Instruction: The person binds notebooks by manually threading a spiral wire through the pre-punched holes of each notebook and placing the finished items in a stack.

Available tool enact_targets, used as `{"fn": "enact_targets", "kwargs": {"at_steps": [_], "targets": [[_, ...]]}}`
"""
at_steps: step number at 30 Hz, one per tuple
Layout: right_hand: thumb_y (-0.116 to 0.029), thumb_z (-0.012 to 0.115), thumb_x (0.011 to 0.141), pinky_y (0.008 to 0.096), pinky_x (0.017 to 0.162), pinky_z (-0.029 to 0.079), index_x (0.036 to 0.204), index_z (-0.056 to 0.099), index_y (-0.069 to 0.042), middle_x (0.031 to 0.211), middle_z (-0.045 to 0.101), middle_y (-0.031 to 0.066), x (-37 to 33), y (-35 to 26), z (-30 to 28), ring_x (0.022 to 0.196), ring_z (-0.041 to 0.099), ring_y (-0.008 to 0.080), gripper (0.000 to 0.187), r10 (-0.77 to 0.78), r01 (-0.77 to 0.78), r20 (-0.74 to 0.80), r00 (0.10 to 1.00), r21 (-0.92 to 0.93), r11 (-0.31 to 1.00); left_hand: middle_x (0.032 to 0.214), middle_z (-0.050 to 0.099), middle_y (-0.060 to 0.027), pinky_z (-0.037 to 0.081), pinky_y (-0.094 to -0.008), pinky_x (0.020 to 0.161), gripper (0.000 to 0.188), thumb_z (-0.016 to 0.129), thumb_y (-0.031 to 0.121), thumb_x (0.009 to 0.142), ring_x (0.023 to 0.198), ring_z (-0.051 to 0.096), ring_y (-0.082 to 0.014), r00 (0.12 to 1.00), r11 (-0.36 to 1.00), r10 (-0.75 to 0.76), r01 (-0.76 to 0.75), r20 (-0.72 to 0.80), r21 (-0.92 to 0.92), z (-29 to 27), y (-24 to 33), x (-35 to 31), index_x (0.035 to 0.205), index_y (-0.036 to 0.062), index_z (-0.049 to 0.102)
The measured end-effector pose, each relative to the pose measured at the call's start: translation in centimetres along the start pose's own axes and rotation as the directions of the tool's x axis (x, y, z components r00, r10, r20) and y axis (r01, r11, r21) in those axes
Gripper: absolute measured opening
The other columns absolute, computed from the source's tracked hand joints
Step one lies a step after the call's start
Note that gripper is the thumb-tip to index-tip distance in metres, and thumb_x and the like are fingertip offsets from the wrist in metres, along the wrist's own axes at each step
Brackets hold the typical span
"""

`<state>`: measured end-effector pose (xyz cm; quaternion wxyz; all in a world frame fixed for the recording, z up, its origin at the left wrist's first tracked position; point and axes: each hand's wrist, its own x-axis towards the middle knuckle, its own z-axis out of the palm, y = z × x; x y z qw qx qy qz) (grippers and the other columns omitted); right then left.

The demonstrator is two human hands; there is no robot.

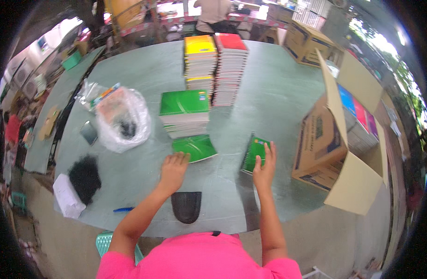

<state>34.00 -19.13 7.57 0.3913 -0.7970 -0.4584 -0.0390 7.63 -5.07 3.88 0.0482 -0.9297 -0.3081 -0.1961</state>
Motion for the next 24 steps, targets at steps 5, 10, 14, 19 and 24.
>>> {"fn": "enact_targets", "kwargs": {"at_steps": [5, 10, 14, 19, 24], "targets": [[-0.014, 0.06, 0.086, 0.0325, 0.087, 0.042, 0.12, 0.049, 0.001, 0.118, 0.054, 0.0103, -3.2, -2.9, 3.4, 0.105, 0.052, 0.0198, 0.039, 0.212, -0.485, 0.437, 0.874, 0.806, 0.339, 0.091, 0.064, -0.0149, 0.047, -0.0397, 0.073, 0.03, 0.05, 0.025, 0.09, 0.085, 0.06, -0.0332, 0.918, 0.42, -0.119, 0.392, 0.379, -0.818, -5.5, 5.3, 1.3, 0.103, -0.0002, 0.058], [-0.019, 0.064, 0.084, 0.0256, 0.066, 0.042, 0.096, 0.06, 0.002, 0.082, 0.062, 0.0024, -2.3, -6.4, 3.6, 0.071, 0.055, 0.0124, 0.024, 0.079, -0.484, 0.51, 0.857, 0.74, 0.467, 0.104, 0.062, -0.0169, 0.046, -0.0369, 0.083, 0.038, 0.053, 0.033, 0.089, 0.095, 0.06, -0.0315, 0.889, 0.491, -0.229, 0.457, 0.397, -0.741, -6.0, -0.8, -1.9, 0.107, -0.0002, 0.058], [-0.014, 0.064, 0.079, 0.0301, 0.06, 0.043, 0.087, 0.064, 0.001, 0.072, 0.062, 0.0123, -1.5, -4.4, 3.0, 0.065, 0.057, 0.0191, 0.016, -0.089, -0.188, 0.521, 0.849, 0.454, 0.871, 0.104, 0.061, -0.0204, 0.045, -0.0399, 0.085, 0.035, 0.059, 0.025, 0.083, 0.097, 0.058, -0.0331, 0.736, 0.58, -0.653, 0.638, 0.18, -0.506, -5.7, -15.1, -4.6, 0.106, -0.0015, 0.059], [-0.008, 0.061, 0.074, 0.0413, 0.063, 0.046, 0.084, 0.065, -0.006, 0.077, 0.062, 0.018, -2.9, -7.3, 4.1, 0.07, 0.061, 0.0336, 0.011, -0.326, 0.337, 0.498, 0.804, 0.07, 0.939, 0.103, 0.056, -0.024, 0.048, -0.0415, 0.08, 0.028, 0.054, 0.013, 0.082, 0.085, 0.059, -0.0392, 0.552, 0.532, -0.808, 0.834, -0.207, 0.145, -2.8, -24.0, -11.9, 0.103, -0.0063, 0.056], [-0.009, 0.061, 0.073, 0.0433, 0.063, 0.046, 0.084, 0.066, -0.008, 0.076, 0.063, 0.0158, -3.1, -8.2, 4.6, 0.07, 0.061, 0.0352, 0.012, -0.276, 0.328, 0.502, 0.82, -0.017, 0.945, 0.107, 0.052, -0.0242, 0.052, -0.0404, 0.072, 0.024, 0.053, 0.009, 0.08, 0.083, 0.06, -0.0348, 0.417, 0.408, -0.909, 0.893, -0.011, 0.188, -0.4, -23.1, -11.9, 0.097, -0.0077, 0.055]]}}
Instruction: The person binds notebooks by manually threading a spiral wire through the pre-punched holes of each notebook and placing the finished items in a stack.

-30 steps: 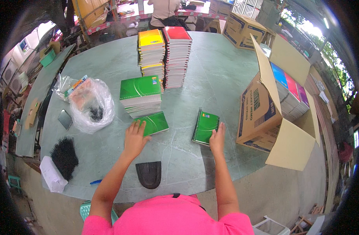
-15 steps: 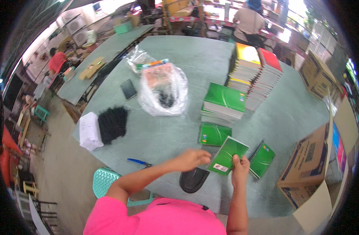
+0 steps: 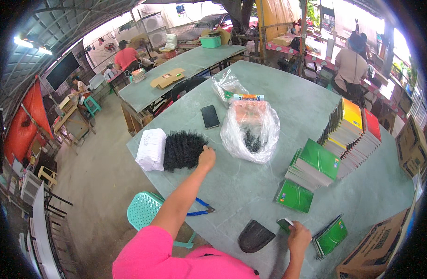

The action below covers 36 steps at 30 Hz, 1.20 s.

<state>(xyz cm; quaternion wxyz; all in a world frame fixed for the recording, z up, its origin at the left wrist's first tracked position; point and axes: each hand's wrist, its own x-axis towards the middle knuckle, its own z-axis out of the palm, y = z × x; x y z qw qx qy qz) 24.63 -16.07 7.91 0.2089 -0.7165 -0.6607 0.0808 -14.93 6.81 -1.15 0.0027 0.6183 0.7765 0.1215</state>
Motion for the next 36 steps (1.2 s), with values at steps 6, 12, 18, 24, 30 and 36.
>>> {"fn": "enact_targets", "kwargs": {"at_steps": [6, 12, 18, 24, 30, 36], "targets": [[-0.011, 0.061, 0.075, 0.044, 0.063, 0.046, 0.087, 0.066, -0.009, 0.075, 0.063, 0.0154, -0.2, -1.1, -1.4, 0.07, 0.061, 0.0354, 0.013, 0.124, -0.123, -0.02, 0.992, 0.047, 0.991, 0.088, 0.062, -0.0214, 0.051, -0.0437, 0.072, 0.024, 0.053, 0.016, 0.083, 0.081, 0.062, -0.037, 0.989, 0.989, 0.132, -0.136, -0.061, -0.058, -4.9, 2.3, 0.0, 0.098, -0.0023, 0.057], [-0.014, 0.062, 0.077, 0.0449, 0.063, 0.045, 0.087, 0.064, -0.008, 0.077, 0.063, 0.0165, 0.8, -0.9, -0.5, 0.07, 0.061, 0.036, 0.012, 0.005, -0.006, 0.01, 1.0, 0.081, 0.997, 0.088, 0.063, -0.0214, 0.048, -0.0473, 0.072, 0.029, 0.054, 0.03, 0.086, 0.087, 0.06, -0.0391, 0.989, 0.965, 0.109, -0.08, 0.104, -0.251, -4.6, 0.5, -0.1, 0.089, 0.0017, 0.061], [-0.016, 0.06, 0.078, 0.0456, 0.063, 0.046, 0.087, 0.064, -0.01, 0.077, 0.063, 0.0165, 2.6, -3.3, 1.2, 0.072, 0.061, 0.0343, 0.012, -0.045, 0.041, 0.136, 0.99, 0.036, 0.999, 0.084, 0.064, -0.017, 0.047, -0.0364, 0.069, 0.03, 0.055, 0.028, 0.087, 0.077, 0.061, -0.0303, 0.848, 0.678, 0.499, -0.255, 0.177, -0.689, -6.9, 9.1, -9.8, 0.093, 0.0002, 0.064], [-0.019, 0.062, 0.079, 0.0433, 0.064, 0.047, 0.092, 0.064, -0.011, 0.078, 0.064, 0.0122, 2.8, -3.0, 1.3, 0.072, 0.062, 0.0314, 0.016, -0.062, 0.059, 0.012, 0.998, 0.163, 0.985, 0.08, 0.062, -0.0129, 0.046, -0.0329, 0.062, 0.024, 0.061, 0.023, 0.085, 0.067, 0.059, -0.0234, 0.645, 0.442, 0.757, -0.384, 0.107, -0.811, -7.5, 15.3, -16.0, 0.091, 0.0002, 0.063], [-0.018, 0.062, 0.078, 0.0417, 0.065, 0.048, 0.095, 0.065, -0.011, 0.082, 0.065, 0.0113, 2.8, -2.8, 1.3, 0.074, 0.062, 0.0303, 0.019, -0.09, 0.09, -0.014, 0.996, 0.263, 0.96, 0.079, 0.06, -0.0115, 0.046, -0.0341, 0.061, 0.021, 0.066, 0.02, 0.08, 0.067, 0.058, -0.0245, 0.733, 0.471, 0.679, -0.392, 0.042, -0.79, -7.2, 16.3, -17.0, 0.09, 0.0017, 0.061], [-0.009, 0.059, 0.077, 0.0423, 0.065, 0.046, 0.089, 0.064, -0.008, 0.082, 0.064, 0.0138, 3.1, -3.5, 2.5, 0.077, 0.061, 0.0315, 0.013, -0.225, 0.222, -0.013, 0.974, 0.239, 0.945, 0.089, 0.053, -0.0132, 0.046, -0.042, 0.069, 0.011, 0.059, 0.01, 0.078, 0.084, 0.054, -0.0338, 0.694, 0.501, 0.702, -0.64, -0.16, -0.583, -6.3, 15.9, -17.2, 0.088, 0.0063, 0.059]]}}
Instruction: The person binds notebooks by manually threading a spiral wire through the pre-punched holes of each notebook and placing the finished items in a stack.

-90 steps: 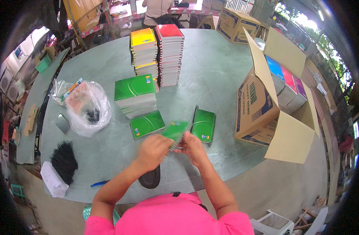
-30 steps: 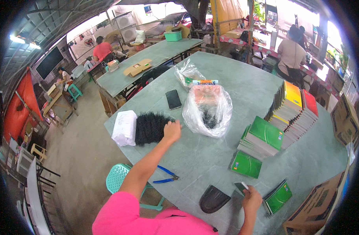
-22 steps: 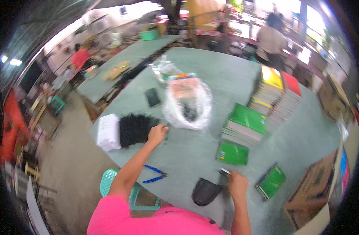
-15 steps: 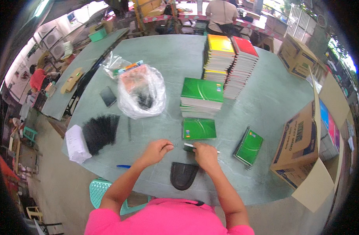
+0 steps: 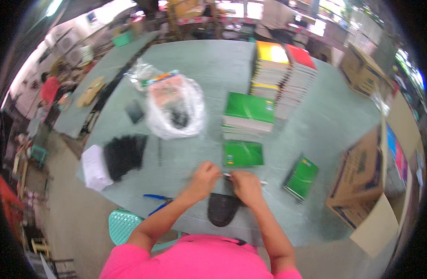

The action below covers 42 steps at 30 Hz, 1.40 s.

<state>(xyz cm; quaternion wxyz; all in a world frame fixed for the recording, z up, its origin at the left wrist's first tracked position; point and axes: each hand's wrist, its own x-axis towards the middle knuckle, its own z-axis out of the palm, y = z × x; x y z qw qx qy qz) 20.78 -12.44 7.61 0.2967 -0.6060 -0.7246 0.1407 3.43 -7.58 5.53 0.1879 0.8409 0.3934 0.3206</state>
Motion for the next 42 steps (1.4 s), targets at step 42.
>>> {"fn": "enact_targets", "kwargs": {"at_steps": [42], "targets": [[-0.008, 0.069, 0.071, 0.0348, 0.075, 0.047, 0.089, 0.065, -0.002, 0.083, 0.064, 0.0129, -2.0, 3.9, -3.8, 0.084, 0.062, 0.0301, 0.019, 0.341, -0.324, -0.04, 0.939, 0.228, 0.918, 0.087, 0.059, -0.0125, 0.042, -0.0429, 0.08, 0.032, 0.073, 0.025, 0.066, 0.093, 0.053, -0.0337, 0.852, 0.983, -0.033, 0.123, 0.523, -0.138, -0.1, 2.1, -3.0, 0.088, 0.0054, 0.059]]}}
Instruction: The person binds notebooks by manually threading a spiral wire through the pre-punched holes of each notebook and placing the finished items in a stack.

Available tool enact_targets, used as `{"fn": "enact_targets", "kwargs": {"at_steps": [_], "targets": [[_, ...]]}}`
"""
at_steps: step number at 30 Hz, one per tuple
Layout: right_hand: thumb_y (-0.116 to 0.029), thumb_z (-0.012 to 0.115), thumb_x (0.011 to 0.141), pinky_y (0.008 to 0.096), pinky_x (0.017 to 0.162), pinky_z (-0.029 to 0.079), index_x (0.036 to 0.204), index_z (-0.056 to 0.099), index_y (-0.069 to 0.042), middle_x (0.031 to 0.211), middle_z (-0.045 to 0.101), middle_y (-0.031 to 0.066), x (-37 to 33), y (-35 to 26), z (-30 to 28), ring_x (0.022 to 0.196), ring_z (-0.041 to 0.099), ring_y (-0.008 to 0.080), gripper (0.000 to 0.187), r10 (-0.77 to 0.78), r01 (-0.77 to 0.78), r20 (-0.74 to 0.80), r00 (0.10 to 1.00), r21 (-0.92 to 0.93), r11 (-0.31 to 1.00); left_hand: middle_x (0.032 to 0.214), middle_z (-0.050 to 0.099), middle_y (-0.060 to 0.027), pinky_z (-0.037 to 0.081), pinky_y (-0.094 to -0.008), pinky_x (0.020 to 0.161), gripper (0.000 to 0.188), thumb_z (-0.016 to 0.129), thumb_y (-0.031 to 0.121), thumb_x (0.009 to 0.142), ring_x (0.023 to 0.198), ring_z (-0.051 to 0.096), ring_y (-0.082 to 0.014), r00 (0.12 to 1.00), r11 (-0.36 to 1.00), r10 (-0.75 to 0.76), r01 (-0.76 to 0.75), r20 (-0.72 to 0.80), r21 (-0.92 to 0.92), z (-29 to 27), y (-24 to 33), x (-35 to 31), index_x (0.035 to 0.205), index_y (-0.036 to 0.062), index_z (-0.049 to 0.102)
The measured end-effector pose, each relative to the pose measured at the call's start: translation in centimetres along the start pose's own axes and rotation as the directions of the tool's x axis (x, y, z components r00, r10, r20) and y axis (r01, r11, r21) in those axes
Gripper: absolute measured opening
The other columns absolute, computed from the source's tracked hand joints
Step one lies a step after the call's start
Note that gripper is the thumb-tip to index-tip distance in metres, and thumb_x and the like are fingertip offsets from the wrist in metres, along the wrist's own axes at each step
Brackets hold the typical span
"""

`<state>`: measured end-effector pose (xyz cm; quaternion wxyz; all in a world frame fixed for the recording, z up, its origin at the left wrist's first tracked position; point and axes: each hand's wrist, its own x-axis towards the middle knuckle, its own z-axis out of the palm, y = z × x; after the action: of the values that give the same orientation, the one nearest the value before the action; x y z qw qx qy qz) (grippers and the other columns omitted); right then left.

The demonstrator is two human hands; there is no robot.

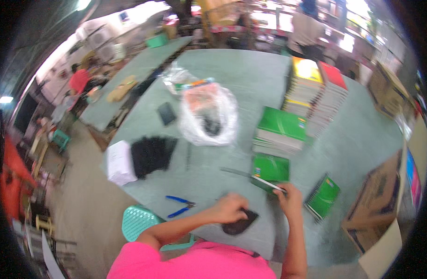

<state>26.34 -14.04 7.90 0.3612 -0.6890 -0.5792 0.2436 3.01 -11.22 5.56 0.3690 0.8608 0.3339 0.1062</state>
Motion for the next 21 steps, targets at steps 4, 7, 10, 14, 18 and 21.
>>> {"fn": "enact_targets", "kwargs": {"at_steps": [4, 7, 10, 14, 18, 21], "targets": [[-0.009, 0.067, 0.077, 0.0275, 0.076, 0.046, 0.098, 0.068, -0.004, 0.091, 0.068, 0.0097, -0.3, 0.7, 1.6, 0.082, 0.062, 0.0153, 0.022, 0.092, -0.11, 0.08, 0.993, 0.279, 0.954, 0.094, 0.062, -0.0127, 0.044, -0.0394, 0.078, 0.03, 0.066, 0.017, 0.074, 0.086, 0.056, -0.031, 0.818, 0.984, 0.075, 0.032, -0.57, 0.175, -6.7, 1.3, 1.2, 0.103, 0.0085, 0.062], [-0.008, 0.066, 0.078, 0.0262, 0.073, 0.046, 0.098, 0.068, -0.005, 0.09, 0.069, 0.0079, -0.2, 1.8, 2.6, 0.079, 0.061, 0.0134, 0.021, 0.132, -0.158, 0.096, 0.987, 0.369, 0.916, 0.097, 0.062, -0.0118, 0.045, -0.0372, 0.076, 0.033, 0.063, 0.013, 0.077, 0.085, 0.056, -0.0293, 0.949, 0.989, -0.036, 0.08, -0.312, 0.127, -5.8, 0.9, 1.5, 0.11, 0.0116, 0.062], [-0.008, 0.066, 0.079, 0.0258, 0.071, 0.046, 0.099, 0.068, -0.006, 0.089, 0.069, 0.0075, -0.4, 2.5, 2.3, 0.077, 0.061, 0.0128, 0.021, 0.1, -0.124, 0.08, 0.992, 0.405, 0.906, 0.088, 0.058, -0.011, 0.046, -0.0383, 0.071, 0.034, 0.063, 0.014, 0.077, 0.082, 0.056, -0.0287, 0.855, 1.0, 0.003, 0.007, -0.519, 0.017, -7.2, 2.4, 2.5, 0.111, 0.017, 0.062], [-0.009, 0.066, 0.079, 0.0267, 0.07, 0.046, 0.1, 0.067, -0.006, 0.089, 0.069, 0.0084, -0.7, 2.2, 2.4, 0.075, 0.061, 0.0133, 0.021, 0.121, -0.159, 0.114, 0.986, 0.442, 0.883, 0.084, 0.057, -0.0105, 0.047, -0.0373, 0.07, 0.032, 0.062, 0.013, 0.079, 0.078, 0.057, -0.0277, 0.976, 0.98, 0.147, -0.122, -0.158, 0.155, -6.4, 1.9, 2.6, 0.111, 0.0173, 0.063], [-0.007, 0.065, 0.08, 0.0251, 0.071, 0.046, 0.098, 0.067, -0.004, 0.089, 0.068, 0.0064, -1.0, 1.8, 2.6, 0.078, 0.06, 0.0103, 0.019, 0.009, -0.033, 0.068, 0.998, 0.361, 0.932, 0.087, 0.061, -0.0124, 0.046, -0.0368, 0.074, 0.031, 0.061, 0.012, 0.08, 0.082, 0.057, -0.0292, 0.868, 0.982, 0.116, -0.174, -0.483, -0.077, -7.1, 2.9, 3.0, 0.112, 0.0128, 0.062], [-0.006, 0.065, 0.08, 0.0239, 0.072, 0.045, 0.1, 0.065, -0.002, 0.09, 0.068, 0.005, -1.2, 1.2, 2.3, 0.079, 0.058, 0.0085, 0.02, 0.08, -0.132, 0.13, 0.988, 0.462, 0.877, 0.091, 0.061, -0.013, 0.047, -0.0362, 0.075, 0.032, 0.063, 0.012, 0.079, 0.083, 0.059, -0.0284, 0.964, 1.0, 0.019, -0.012, -0.264, 0.027, -6.2, 2.8, 2.9, 0.111, 0.0107, 0.062]]}}
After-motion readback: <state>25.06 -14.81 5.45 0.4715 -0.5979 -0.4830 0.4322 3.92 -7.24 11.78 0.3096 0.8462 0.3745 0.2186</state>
